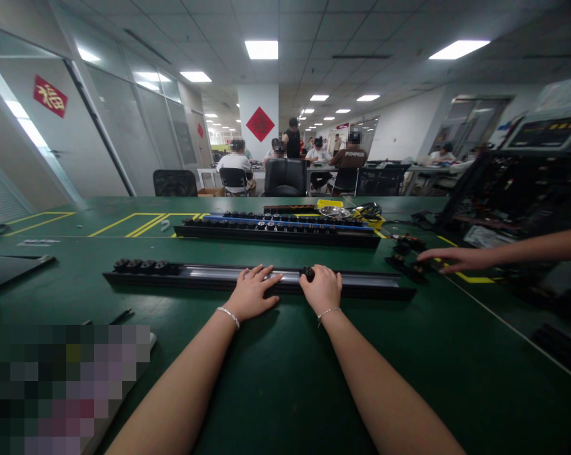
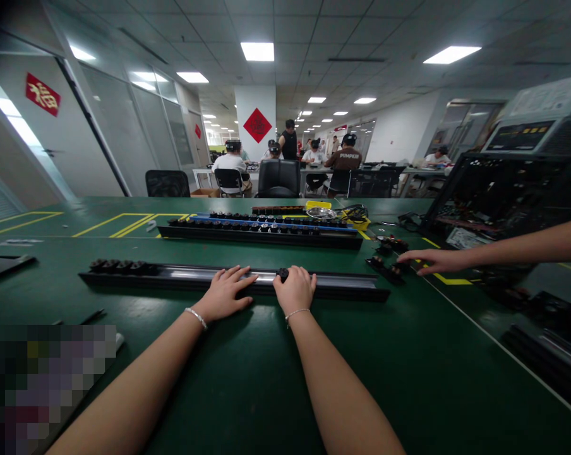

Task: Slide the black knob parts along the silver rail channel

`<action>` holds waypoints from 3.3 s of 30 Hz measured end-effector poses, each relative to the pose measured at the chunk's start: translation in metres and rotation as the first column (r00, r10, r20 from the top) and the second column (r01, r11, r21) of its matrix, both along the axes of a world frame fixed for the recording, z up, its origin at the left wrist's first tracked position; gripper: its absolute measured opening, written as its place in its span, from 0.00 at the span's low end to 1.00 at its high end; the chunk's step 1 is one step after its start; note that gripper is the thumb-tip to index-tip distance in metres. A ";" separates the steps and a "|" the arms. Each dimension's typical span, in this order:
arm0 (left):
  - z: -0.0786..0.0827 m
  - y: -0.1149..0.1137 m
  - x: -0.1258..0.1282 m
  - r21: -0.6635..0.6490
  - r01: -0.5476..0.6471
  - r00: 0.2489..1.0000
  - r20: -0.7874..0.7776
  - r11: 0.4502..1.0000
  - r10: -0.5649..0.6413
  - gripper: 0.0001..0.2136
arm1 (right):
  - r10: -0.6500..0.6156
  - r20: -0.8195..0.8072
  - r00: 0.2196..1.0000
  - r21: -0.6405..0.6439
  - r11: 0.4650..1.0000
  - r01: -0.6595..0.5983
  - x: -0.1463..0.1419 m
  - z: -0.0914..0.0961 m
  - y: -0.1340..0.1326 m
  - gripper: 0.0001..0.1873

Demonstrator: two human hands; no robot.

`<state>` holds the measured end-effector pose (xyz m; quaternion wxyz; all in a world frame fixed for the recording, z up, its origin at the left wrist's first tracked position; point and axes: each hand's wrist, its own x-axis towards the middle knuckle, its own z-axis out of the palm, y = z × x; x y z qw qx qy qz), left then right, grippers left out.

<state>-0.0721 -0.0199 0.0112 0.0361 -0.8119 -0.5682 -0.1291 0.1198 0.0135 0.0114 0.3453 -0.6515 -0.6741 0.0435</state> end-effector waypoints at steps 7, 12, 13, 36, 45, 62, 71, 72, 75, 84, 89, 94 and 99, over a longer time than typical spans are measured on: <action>0.000 0.000 0.000 -0.006 -0.002 1.000 0.000 1.000 0.002 0.27 | -0.005 0.016 1.000 0.010 1.000 0.005 0.003 0.000 0.000 0.15; -0.002 0.001 -0.001 0.011 0.003 1.000 0.002 1.000 -0.003 0.27 | 0.015 0.040 0.999 0.017 1.000 -0.016 0.010 0.002 0.001 0.15; -0.002 0.001 -0.001 0.014 0.006 1.000 0.000 1.000 -0.006 0.27 | 0.016 0.047 0.999 0.018 1.000 -0.017 0.011 0.002 0.001 0.15; -0.002 0.000 0.000 0.019 -0.010 1.000 -0.007 1.000 0.010 0.26 | 0.043 0.142 0.989 0.049 0.998 -0.050 0.026 -0.002 0.002 0.14; -0.001 0.000 0.000 0.010 -0.007 1.000 0.005 1.000 0.007 0.25 | 0.020 0.127 0.992 0.097 0.995 -0.032 0.030 -0.006 0.004 0.15; -0.002 0.001 -0.001 0.014 -0.005 1.000 0.004 1.000 0.005 0.25 | 0.005 0.121 0.993 0.097 0.995 -0.017 0.033 -0.005 0.003 0.14; -0.004 0.002 -0.002 0.021 -0.004 1.000 0.008 1.000 0.004 0.25 | 0.007 0.125 0.992 0.084 0.996 -0.017 0.033 -0.005 0.003 0.15; -0.003 0.001 -0.002 0.019 -0.004 1.000 0.008 1.000 0.004 0.25 | 0.006 0.125 0.992 0.084 0.996 -0.017 0.033 -0.005 0.003 0.15; -0.002 0.001 -0.001 0.006 -0.004 1.000 0.007 1.000 0.004 0.25 | 0.006 0.124 0.992 0.087 0.996 -0.017 0.033 -0.004 0.003 0.15; 0.001 -0.001 -0.001 -0.018 -0.004 1.000 0.006 1.000 0.005 0.25 | 0.007 0.120 0.993 0.080 0.997 -0.016 0.034 -0.004 0.004 0.15; 0.001 -0.001 -0.001 -0.021 -0.007 1.000 0.006 1.000 0.007 0.25 | 0.004 0.127 0.992 0.096 0.995 -0.017 0.034 -0.005 0.005 0.14; 0.000 -0.001 -0.001 -0.006 -0.009 1.000 -0.002 1.000 0.009 0.25 | 0.003 0.134 0.991 0.104 0.994 -0.017 0.034 -0.006 0.007 0.14; -0.001 0.000 -0.001 -0.006 -0.007 1.000 0.001 1.000 0.007 0.25 | -0.006 0.129 0.992 0.108 0.994 -0.008 0.033 -0.006 0.007 0.14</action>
